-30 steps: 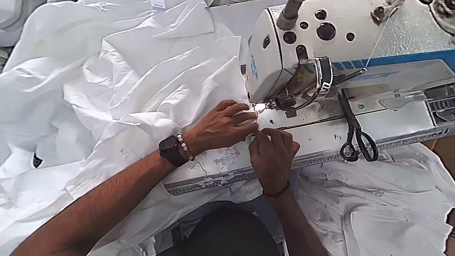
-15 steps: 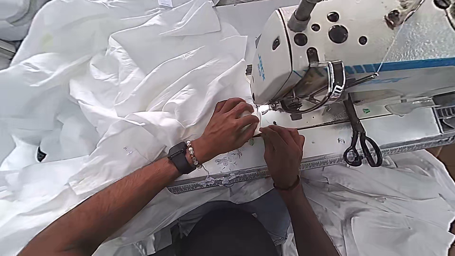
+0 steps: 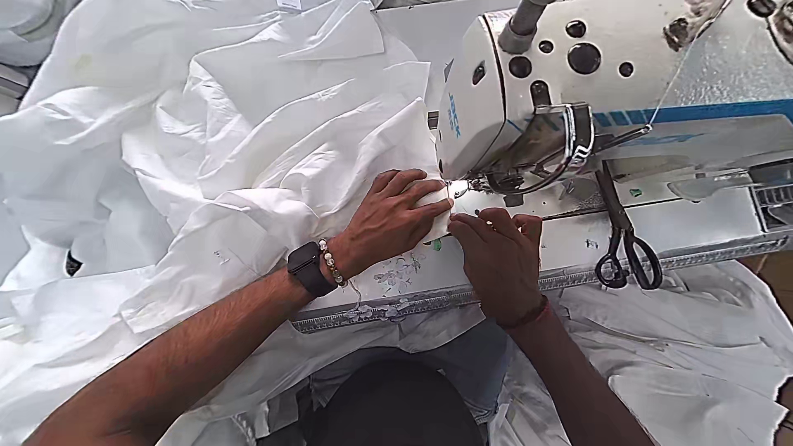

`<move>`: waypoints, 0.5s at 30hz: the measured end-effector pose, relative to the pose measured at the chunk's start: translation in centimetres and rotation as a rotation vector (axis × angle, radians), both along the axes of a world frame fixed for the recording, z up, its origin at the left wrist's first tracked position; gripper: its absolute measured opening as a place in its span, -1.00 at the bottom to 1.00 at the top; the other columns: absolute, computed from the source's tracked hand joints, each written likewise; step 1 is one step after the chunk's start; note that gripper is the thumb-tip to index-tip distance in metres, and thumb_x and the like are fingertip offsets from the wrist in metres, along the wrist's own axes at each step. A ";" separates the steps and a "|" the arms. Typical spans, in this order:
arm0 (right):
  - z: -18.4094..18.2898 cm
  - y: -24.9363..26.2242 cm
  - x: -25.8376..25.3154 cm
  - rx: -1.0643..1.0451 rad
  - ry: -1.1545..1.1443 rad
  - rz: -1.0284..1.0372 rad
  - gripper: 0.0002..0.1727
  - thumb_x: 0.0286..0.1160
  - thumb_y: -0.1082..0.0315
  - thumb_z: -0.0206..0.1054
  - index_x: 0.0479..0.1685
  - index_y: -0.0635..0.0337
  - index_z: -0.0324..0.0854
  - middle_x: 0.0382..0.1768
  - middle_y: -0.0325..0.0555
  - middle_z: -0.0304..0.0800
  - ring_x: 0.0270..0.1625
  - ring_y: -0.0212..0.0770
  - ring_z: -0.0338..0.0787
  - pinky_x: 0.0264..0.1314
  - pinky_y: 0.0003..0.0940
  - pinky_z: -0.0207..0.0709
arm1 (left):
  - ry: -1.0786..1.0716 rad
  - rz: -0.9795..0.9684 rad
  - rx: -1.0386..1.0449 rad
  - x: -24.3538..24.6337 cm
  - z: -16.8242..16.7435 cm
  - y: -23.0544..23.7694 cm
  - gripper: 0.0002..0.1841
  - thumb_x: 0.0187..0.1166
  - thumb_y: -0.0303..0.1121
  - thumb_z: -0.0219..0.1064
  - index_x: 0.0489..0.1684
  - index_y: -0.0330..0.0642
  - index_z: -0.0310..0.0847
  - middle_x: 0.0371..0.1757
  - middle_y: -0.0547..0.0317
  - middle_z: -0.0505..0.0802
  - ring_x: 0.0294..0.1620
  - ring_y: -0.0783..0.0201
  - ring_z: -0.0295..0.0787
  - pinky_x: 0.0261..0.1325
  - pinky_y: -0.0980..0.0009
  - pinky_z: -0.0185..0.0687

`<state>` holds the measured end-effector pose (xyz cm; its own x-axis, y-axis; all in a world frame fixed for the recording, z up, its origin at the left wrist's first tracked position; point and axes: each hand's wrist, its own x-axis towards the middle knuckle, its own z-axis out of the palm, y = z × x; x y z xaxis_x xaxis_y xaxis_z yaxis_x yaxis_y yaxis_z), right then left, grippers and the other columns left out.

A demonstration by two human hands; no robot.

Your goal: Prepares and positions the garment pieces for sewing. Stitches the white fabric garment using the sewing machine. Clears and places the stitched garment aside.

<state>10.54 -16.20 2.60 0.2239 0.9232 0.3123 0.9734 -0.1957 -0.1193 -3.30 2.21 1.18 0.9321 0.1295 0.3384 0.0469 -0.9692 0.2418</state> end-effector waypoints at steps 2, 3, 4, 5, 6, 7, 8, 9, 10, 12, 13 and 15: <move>-0.3 0.4 0.2 0.008 -0.001 -0.001 -0.73 0.71 0.31 0.19 0.01 -0.12 0.85 0.24 -0.47 0.87 0.23 -0.21 0.71 0.26 -0.01 0.26 | -0.003 0.003 0.009 0.1 0.1 0.3 -0.63 0.72 -0.18 0.13 0.32 0.24 0.82 0.42 0.17 0.79 0.52 -0.01 0.54 0.56 0.00 0.28; -0.4 0.6 0.3 0.006 0.003 -0.009 -0.72 0.70 0.29 0.18 0.04 -0.12 0.85 0.28 -0.48 0.85 0.25 -0.20 0.70 0.28 0.00 0.25 | -0.004 0.003 0.012 0.2 0.1 0.5 -0.63 0.71 -0.19 0.14 0.30 0.23 0.83 0.40 0.16 0.80 0.52 -0.02 0.54 0.56 -0.01 0.27; -0.6 0.7 0.3 0.000 0.005 -0.018 -0.69 0.68 0.27 0.17 0.09 -0.13 0.86 0.33 -0.47 0.82 0.31 -0.18 0.68 0.33 0.02 0.25 | -0.013 0.002 0.015 0.4 0.0 0.8 -0.64 0.71 -0.19 0.14 0.29 0.22 0.84 0.37 0.17 0.81 0.50 -0.02 0.54 0.55 0.00 0.26; -0.6 0.9 0.4 -0.014 -0.001 -0.025 -0.66 0.65 0.25 0.16 0.15 -0.13 0.85 0.39 -0.44 0.78 0.37 -0.15 0.65 0.35 0.04 0.26 | -0.013 0.006 0.027 0.6 -0.2 1.2 -0.64 0.72 -0.19 0.14 0.29 0.25 0.83 0.35 0.21 0.81 0.50 0.01 0.53 0.55 0.03 0.26; -0.7 1.1 0.4 -0.036 -0.011 -0.035 -0.64 0.63 0.23 0.16 0.22 -0.14 0.83 0.42 -0.39 0.75 0.40 -0.11 0.62 0.34 0.05 0.25 | -0.015 0.000 0.037 0.8 -0.3 1.6 -0.65 0.72 -0.18 0.14 0.28 0.27 0.83 0.35 0.24 0.82 0.50 0.02 0.53 0.55 0.04 0.25; -0.6 1.3 0.5 -0.069 -0.031 -0.050 -0.61 0.62 0.22 0.15 0.30 -0.18 0.78 0.41 -0.31 0.72 0.41 -0.06 0.58 0.34 0.07 0.23 | -0.025 -0.014 0.044 1.1 -0.3 2.1 -0.66 0.72 -0.18 0.16 0.25 0.27 0.84 0.32 0.25 0.83 0.50 0.02 0.53 0.54 0.04 0.26; -0.7 1.5 0.7 -0.097 -0.056 -0.065 -0.59 0.64 0.20 0.14 0.36 -0.23 0.75 0.38 -0.24 0.72 0.41 -0.02 0.58 0.32 0.08 0.24 | -0.029 -0.034 0.049 1.2 -0.2 2.5 -0.67 0.72 -0.19 0.17 0.23 0.25 0.85 0.30 0.25 0.84 0.48 0.01 0.53 0.53 0.03 0.26; -0.8 1.7 0.7 -0.115 -0.075 -0.079 -0.58 0.66 0.19 0.14 0.40 -0.27 0.73 0.33 -0.18 0.73 0.39 0.01 0.60 0.28 0.09 0.27 | -0.029 -0.053 0.059 1.3 -0.2 2.9 -0.68 0.72 -0.19 0.17 0.20 0.23 0.86 0.28 0.26 0.84 0.48 0.03 0.53 0.52 0.04 0.25; -0.9 2.1 0.9 -0.123 -0.090 -0.089 -0.57 0.66 0.19 0.15 0.42 -0.28 0.71 0.29 -0.12 0.76 0.37 0.04 0.63 0.26 0.13 0.29 | -0.044 -0.068 0.076 1.5 -0.2 3.4 -0.70 0.72 -0.19 0.18 0.15 0.21 0.88 0.26 0.28 0.86 0.47 0.05 0.55 0.51 0.06 0.26; -1.0 2.8 0.9 -0.148 -0.109 -0.103 -0.55 0.66 0.23 0.15 0.46 -0.26 0.69 0.20 -0.03 0.79 0.31 0.09 0.69 0.24 0.20 0.33 | -0.072 -0.083 0.095 1.9 -0.1 4.3 -0.72 0.73 -0.20 0.19 0.07 0.19 0.89 0.24 0.33 0.87 0.49 0.10 0.55 0.52 0.08 0.24; -0.9 2.9 0.8 -0.167 -0.102 -0.111 -0.57 0.67 0.24 0.15 0.44 -0.25 0.70 0.18 -0.01 0.80 0.28 0.11 0.70 0.22 0.21 0.34 | -0.084 -0.090 0.096 2.2 -0.1 4.7 -0.73 0.73 -0.22 0.19 0.04 0.18 0.89 0.24 0.33 0.88 0.49 0.10 0.55 0.52 0.08 0.23; 0.1 2.9 1.2 -0.196 -0.055 -0.124 -0.59 0.65 0.22 0.17 0.39 -0.28 0.75 0.09 0.00 0.79 0.18 0.11 0.70 0.12 0.18 0.35 | -0.107 -0.091 0.102 2.7 0.2 5.5 -0.74 0.73 -0.25 0.18 -0.05 0.12 0.89 0.22 0.32 0.89 0.47 0.09 0.57 0.50 0.08 0.23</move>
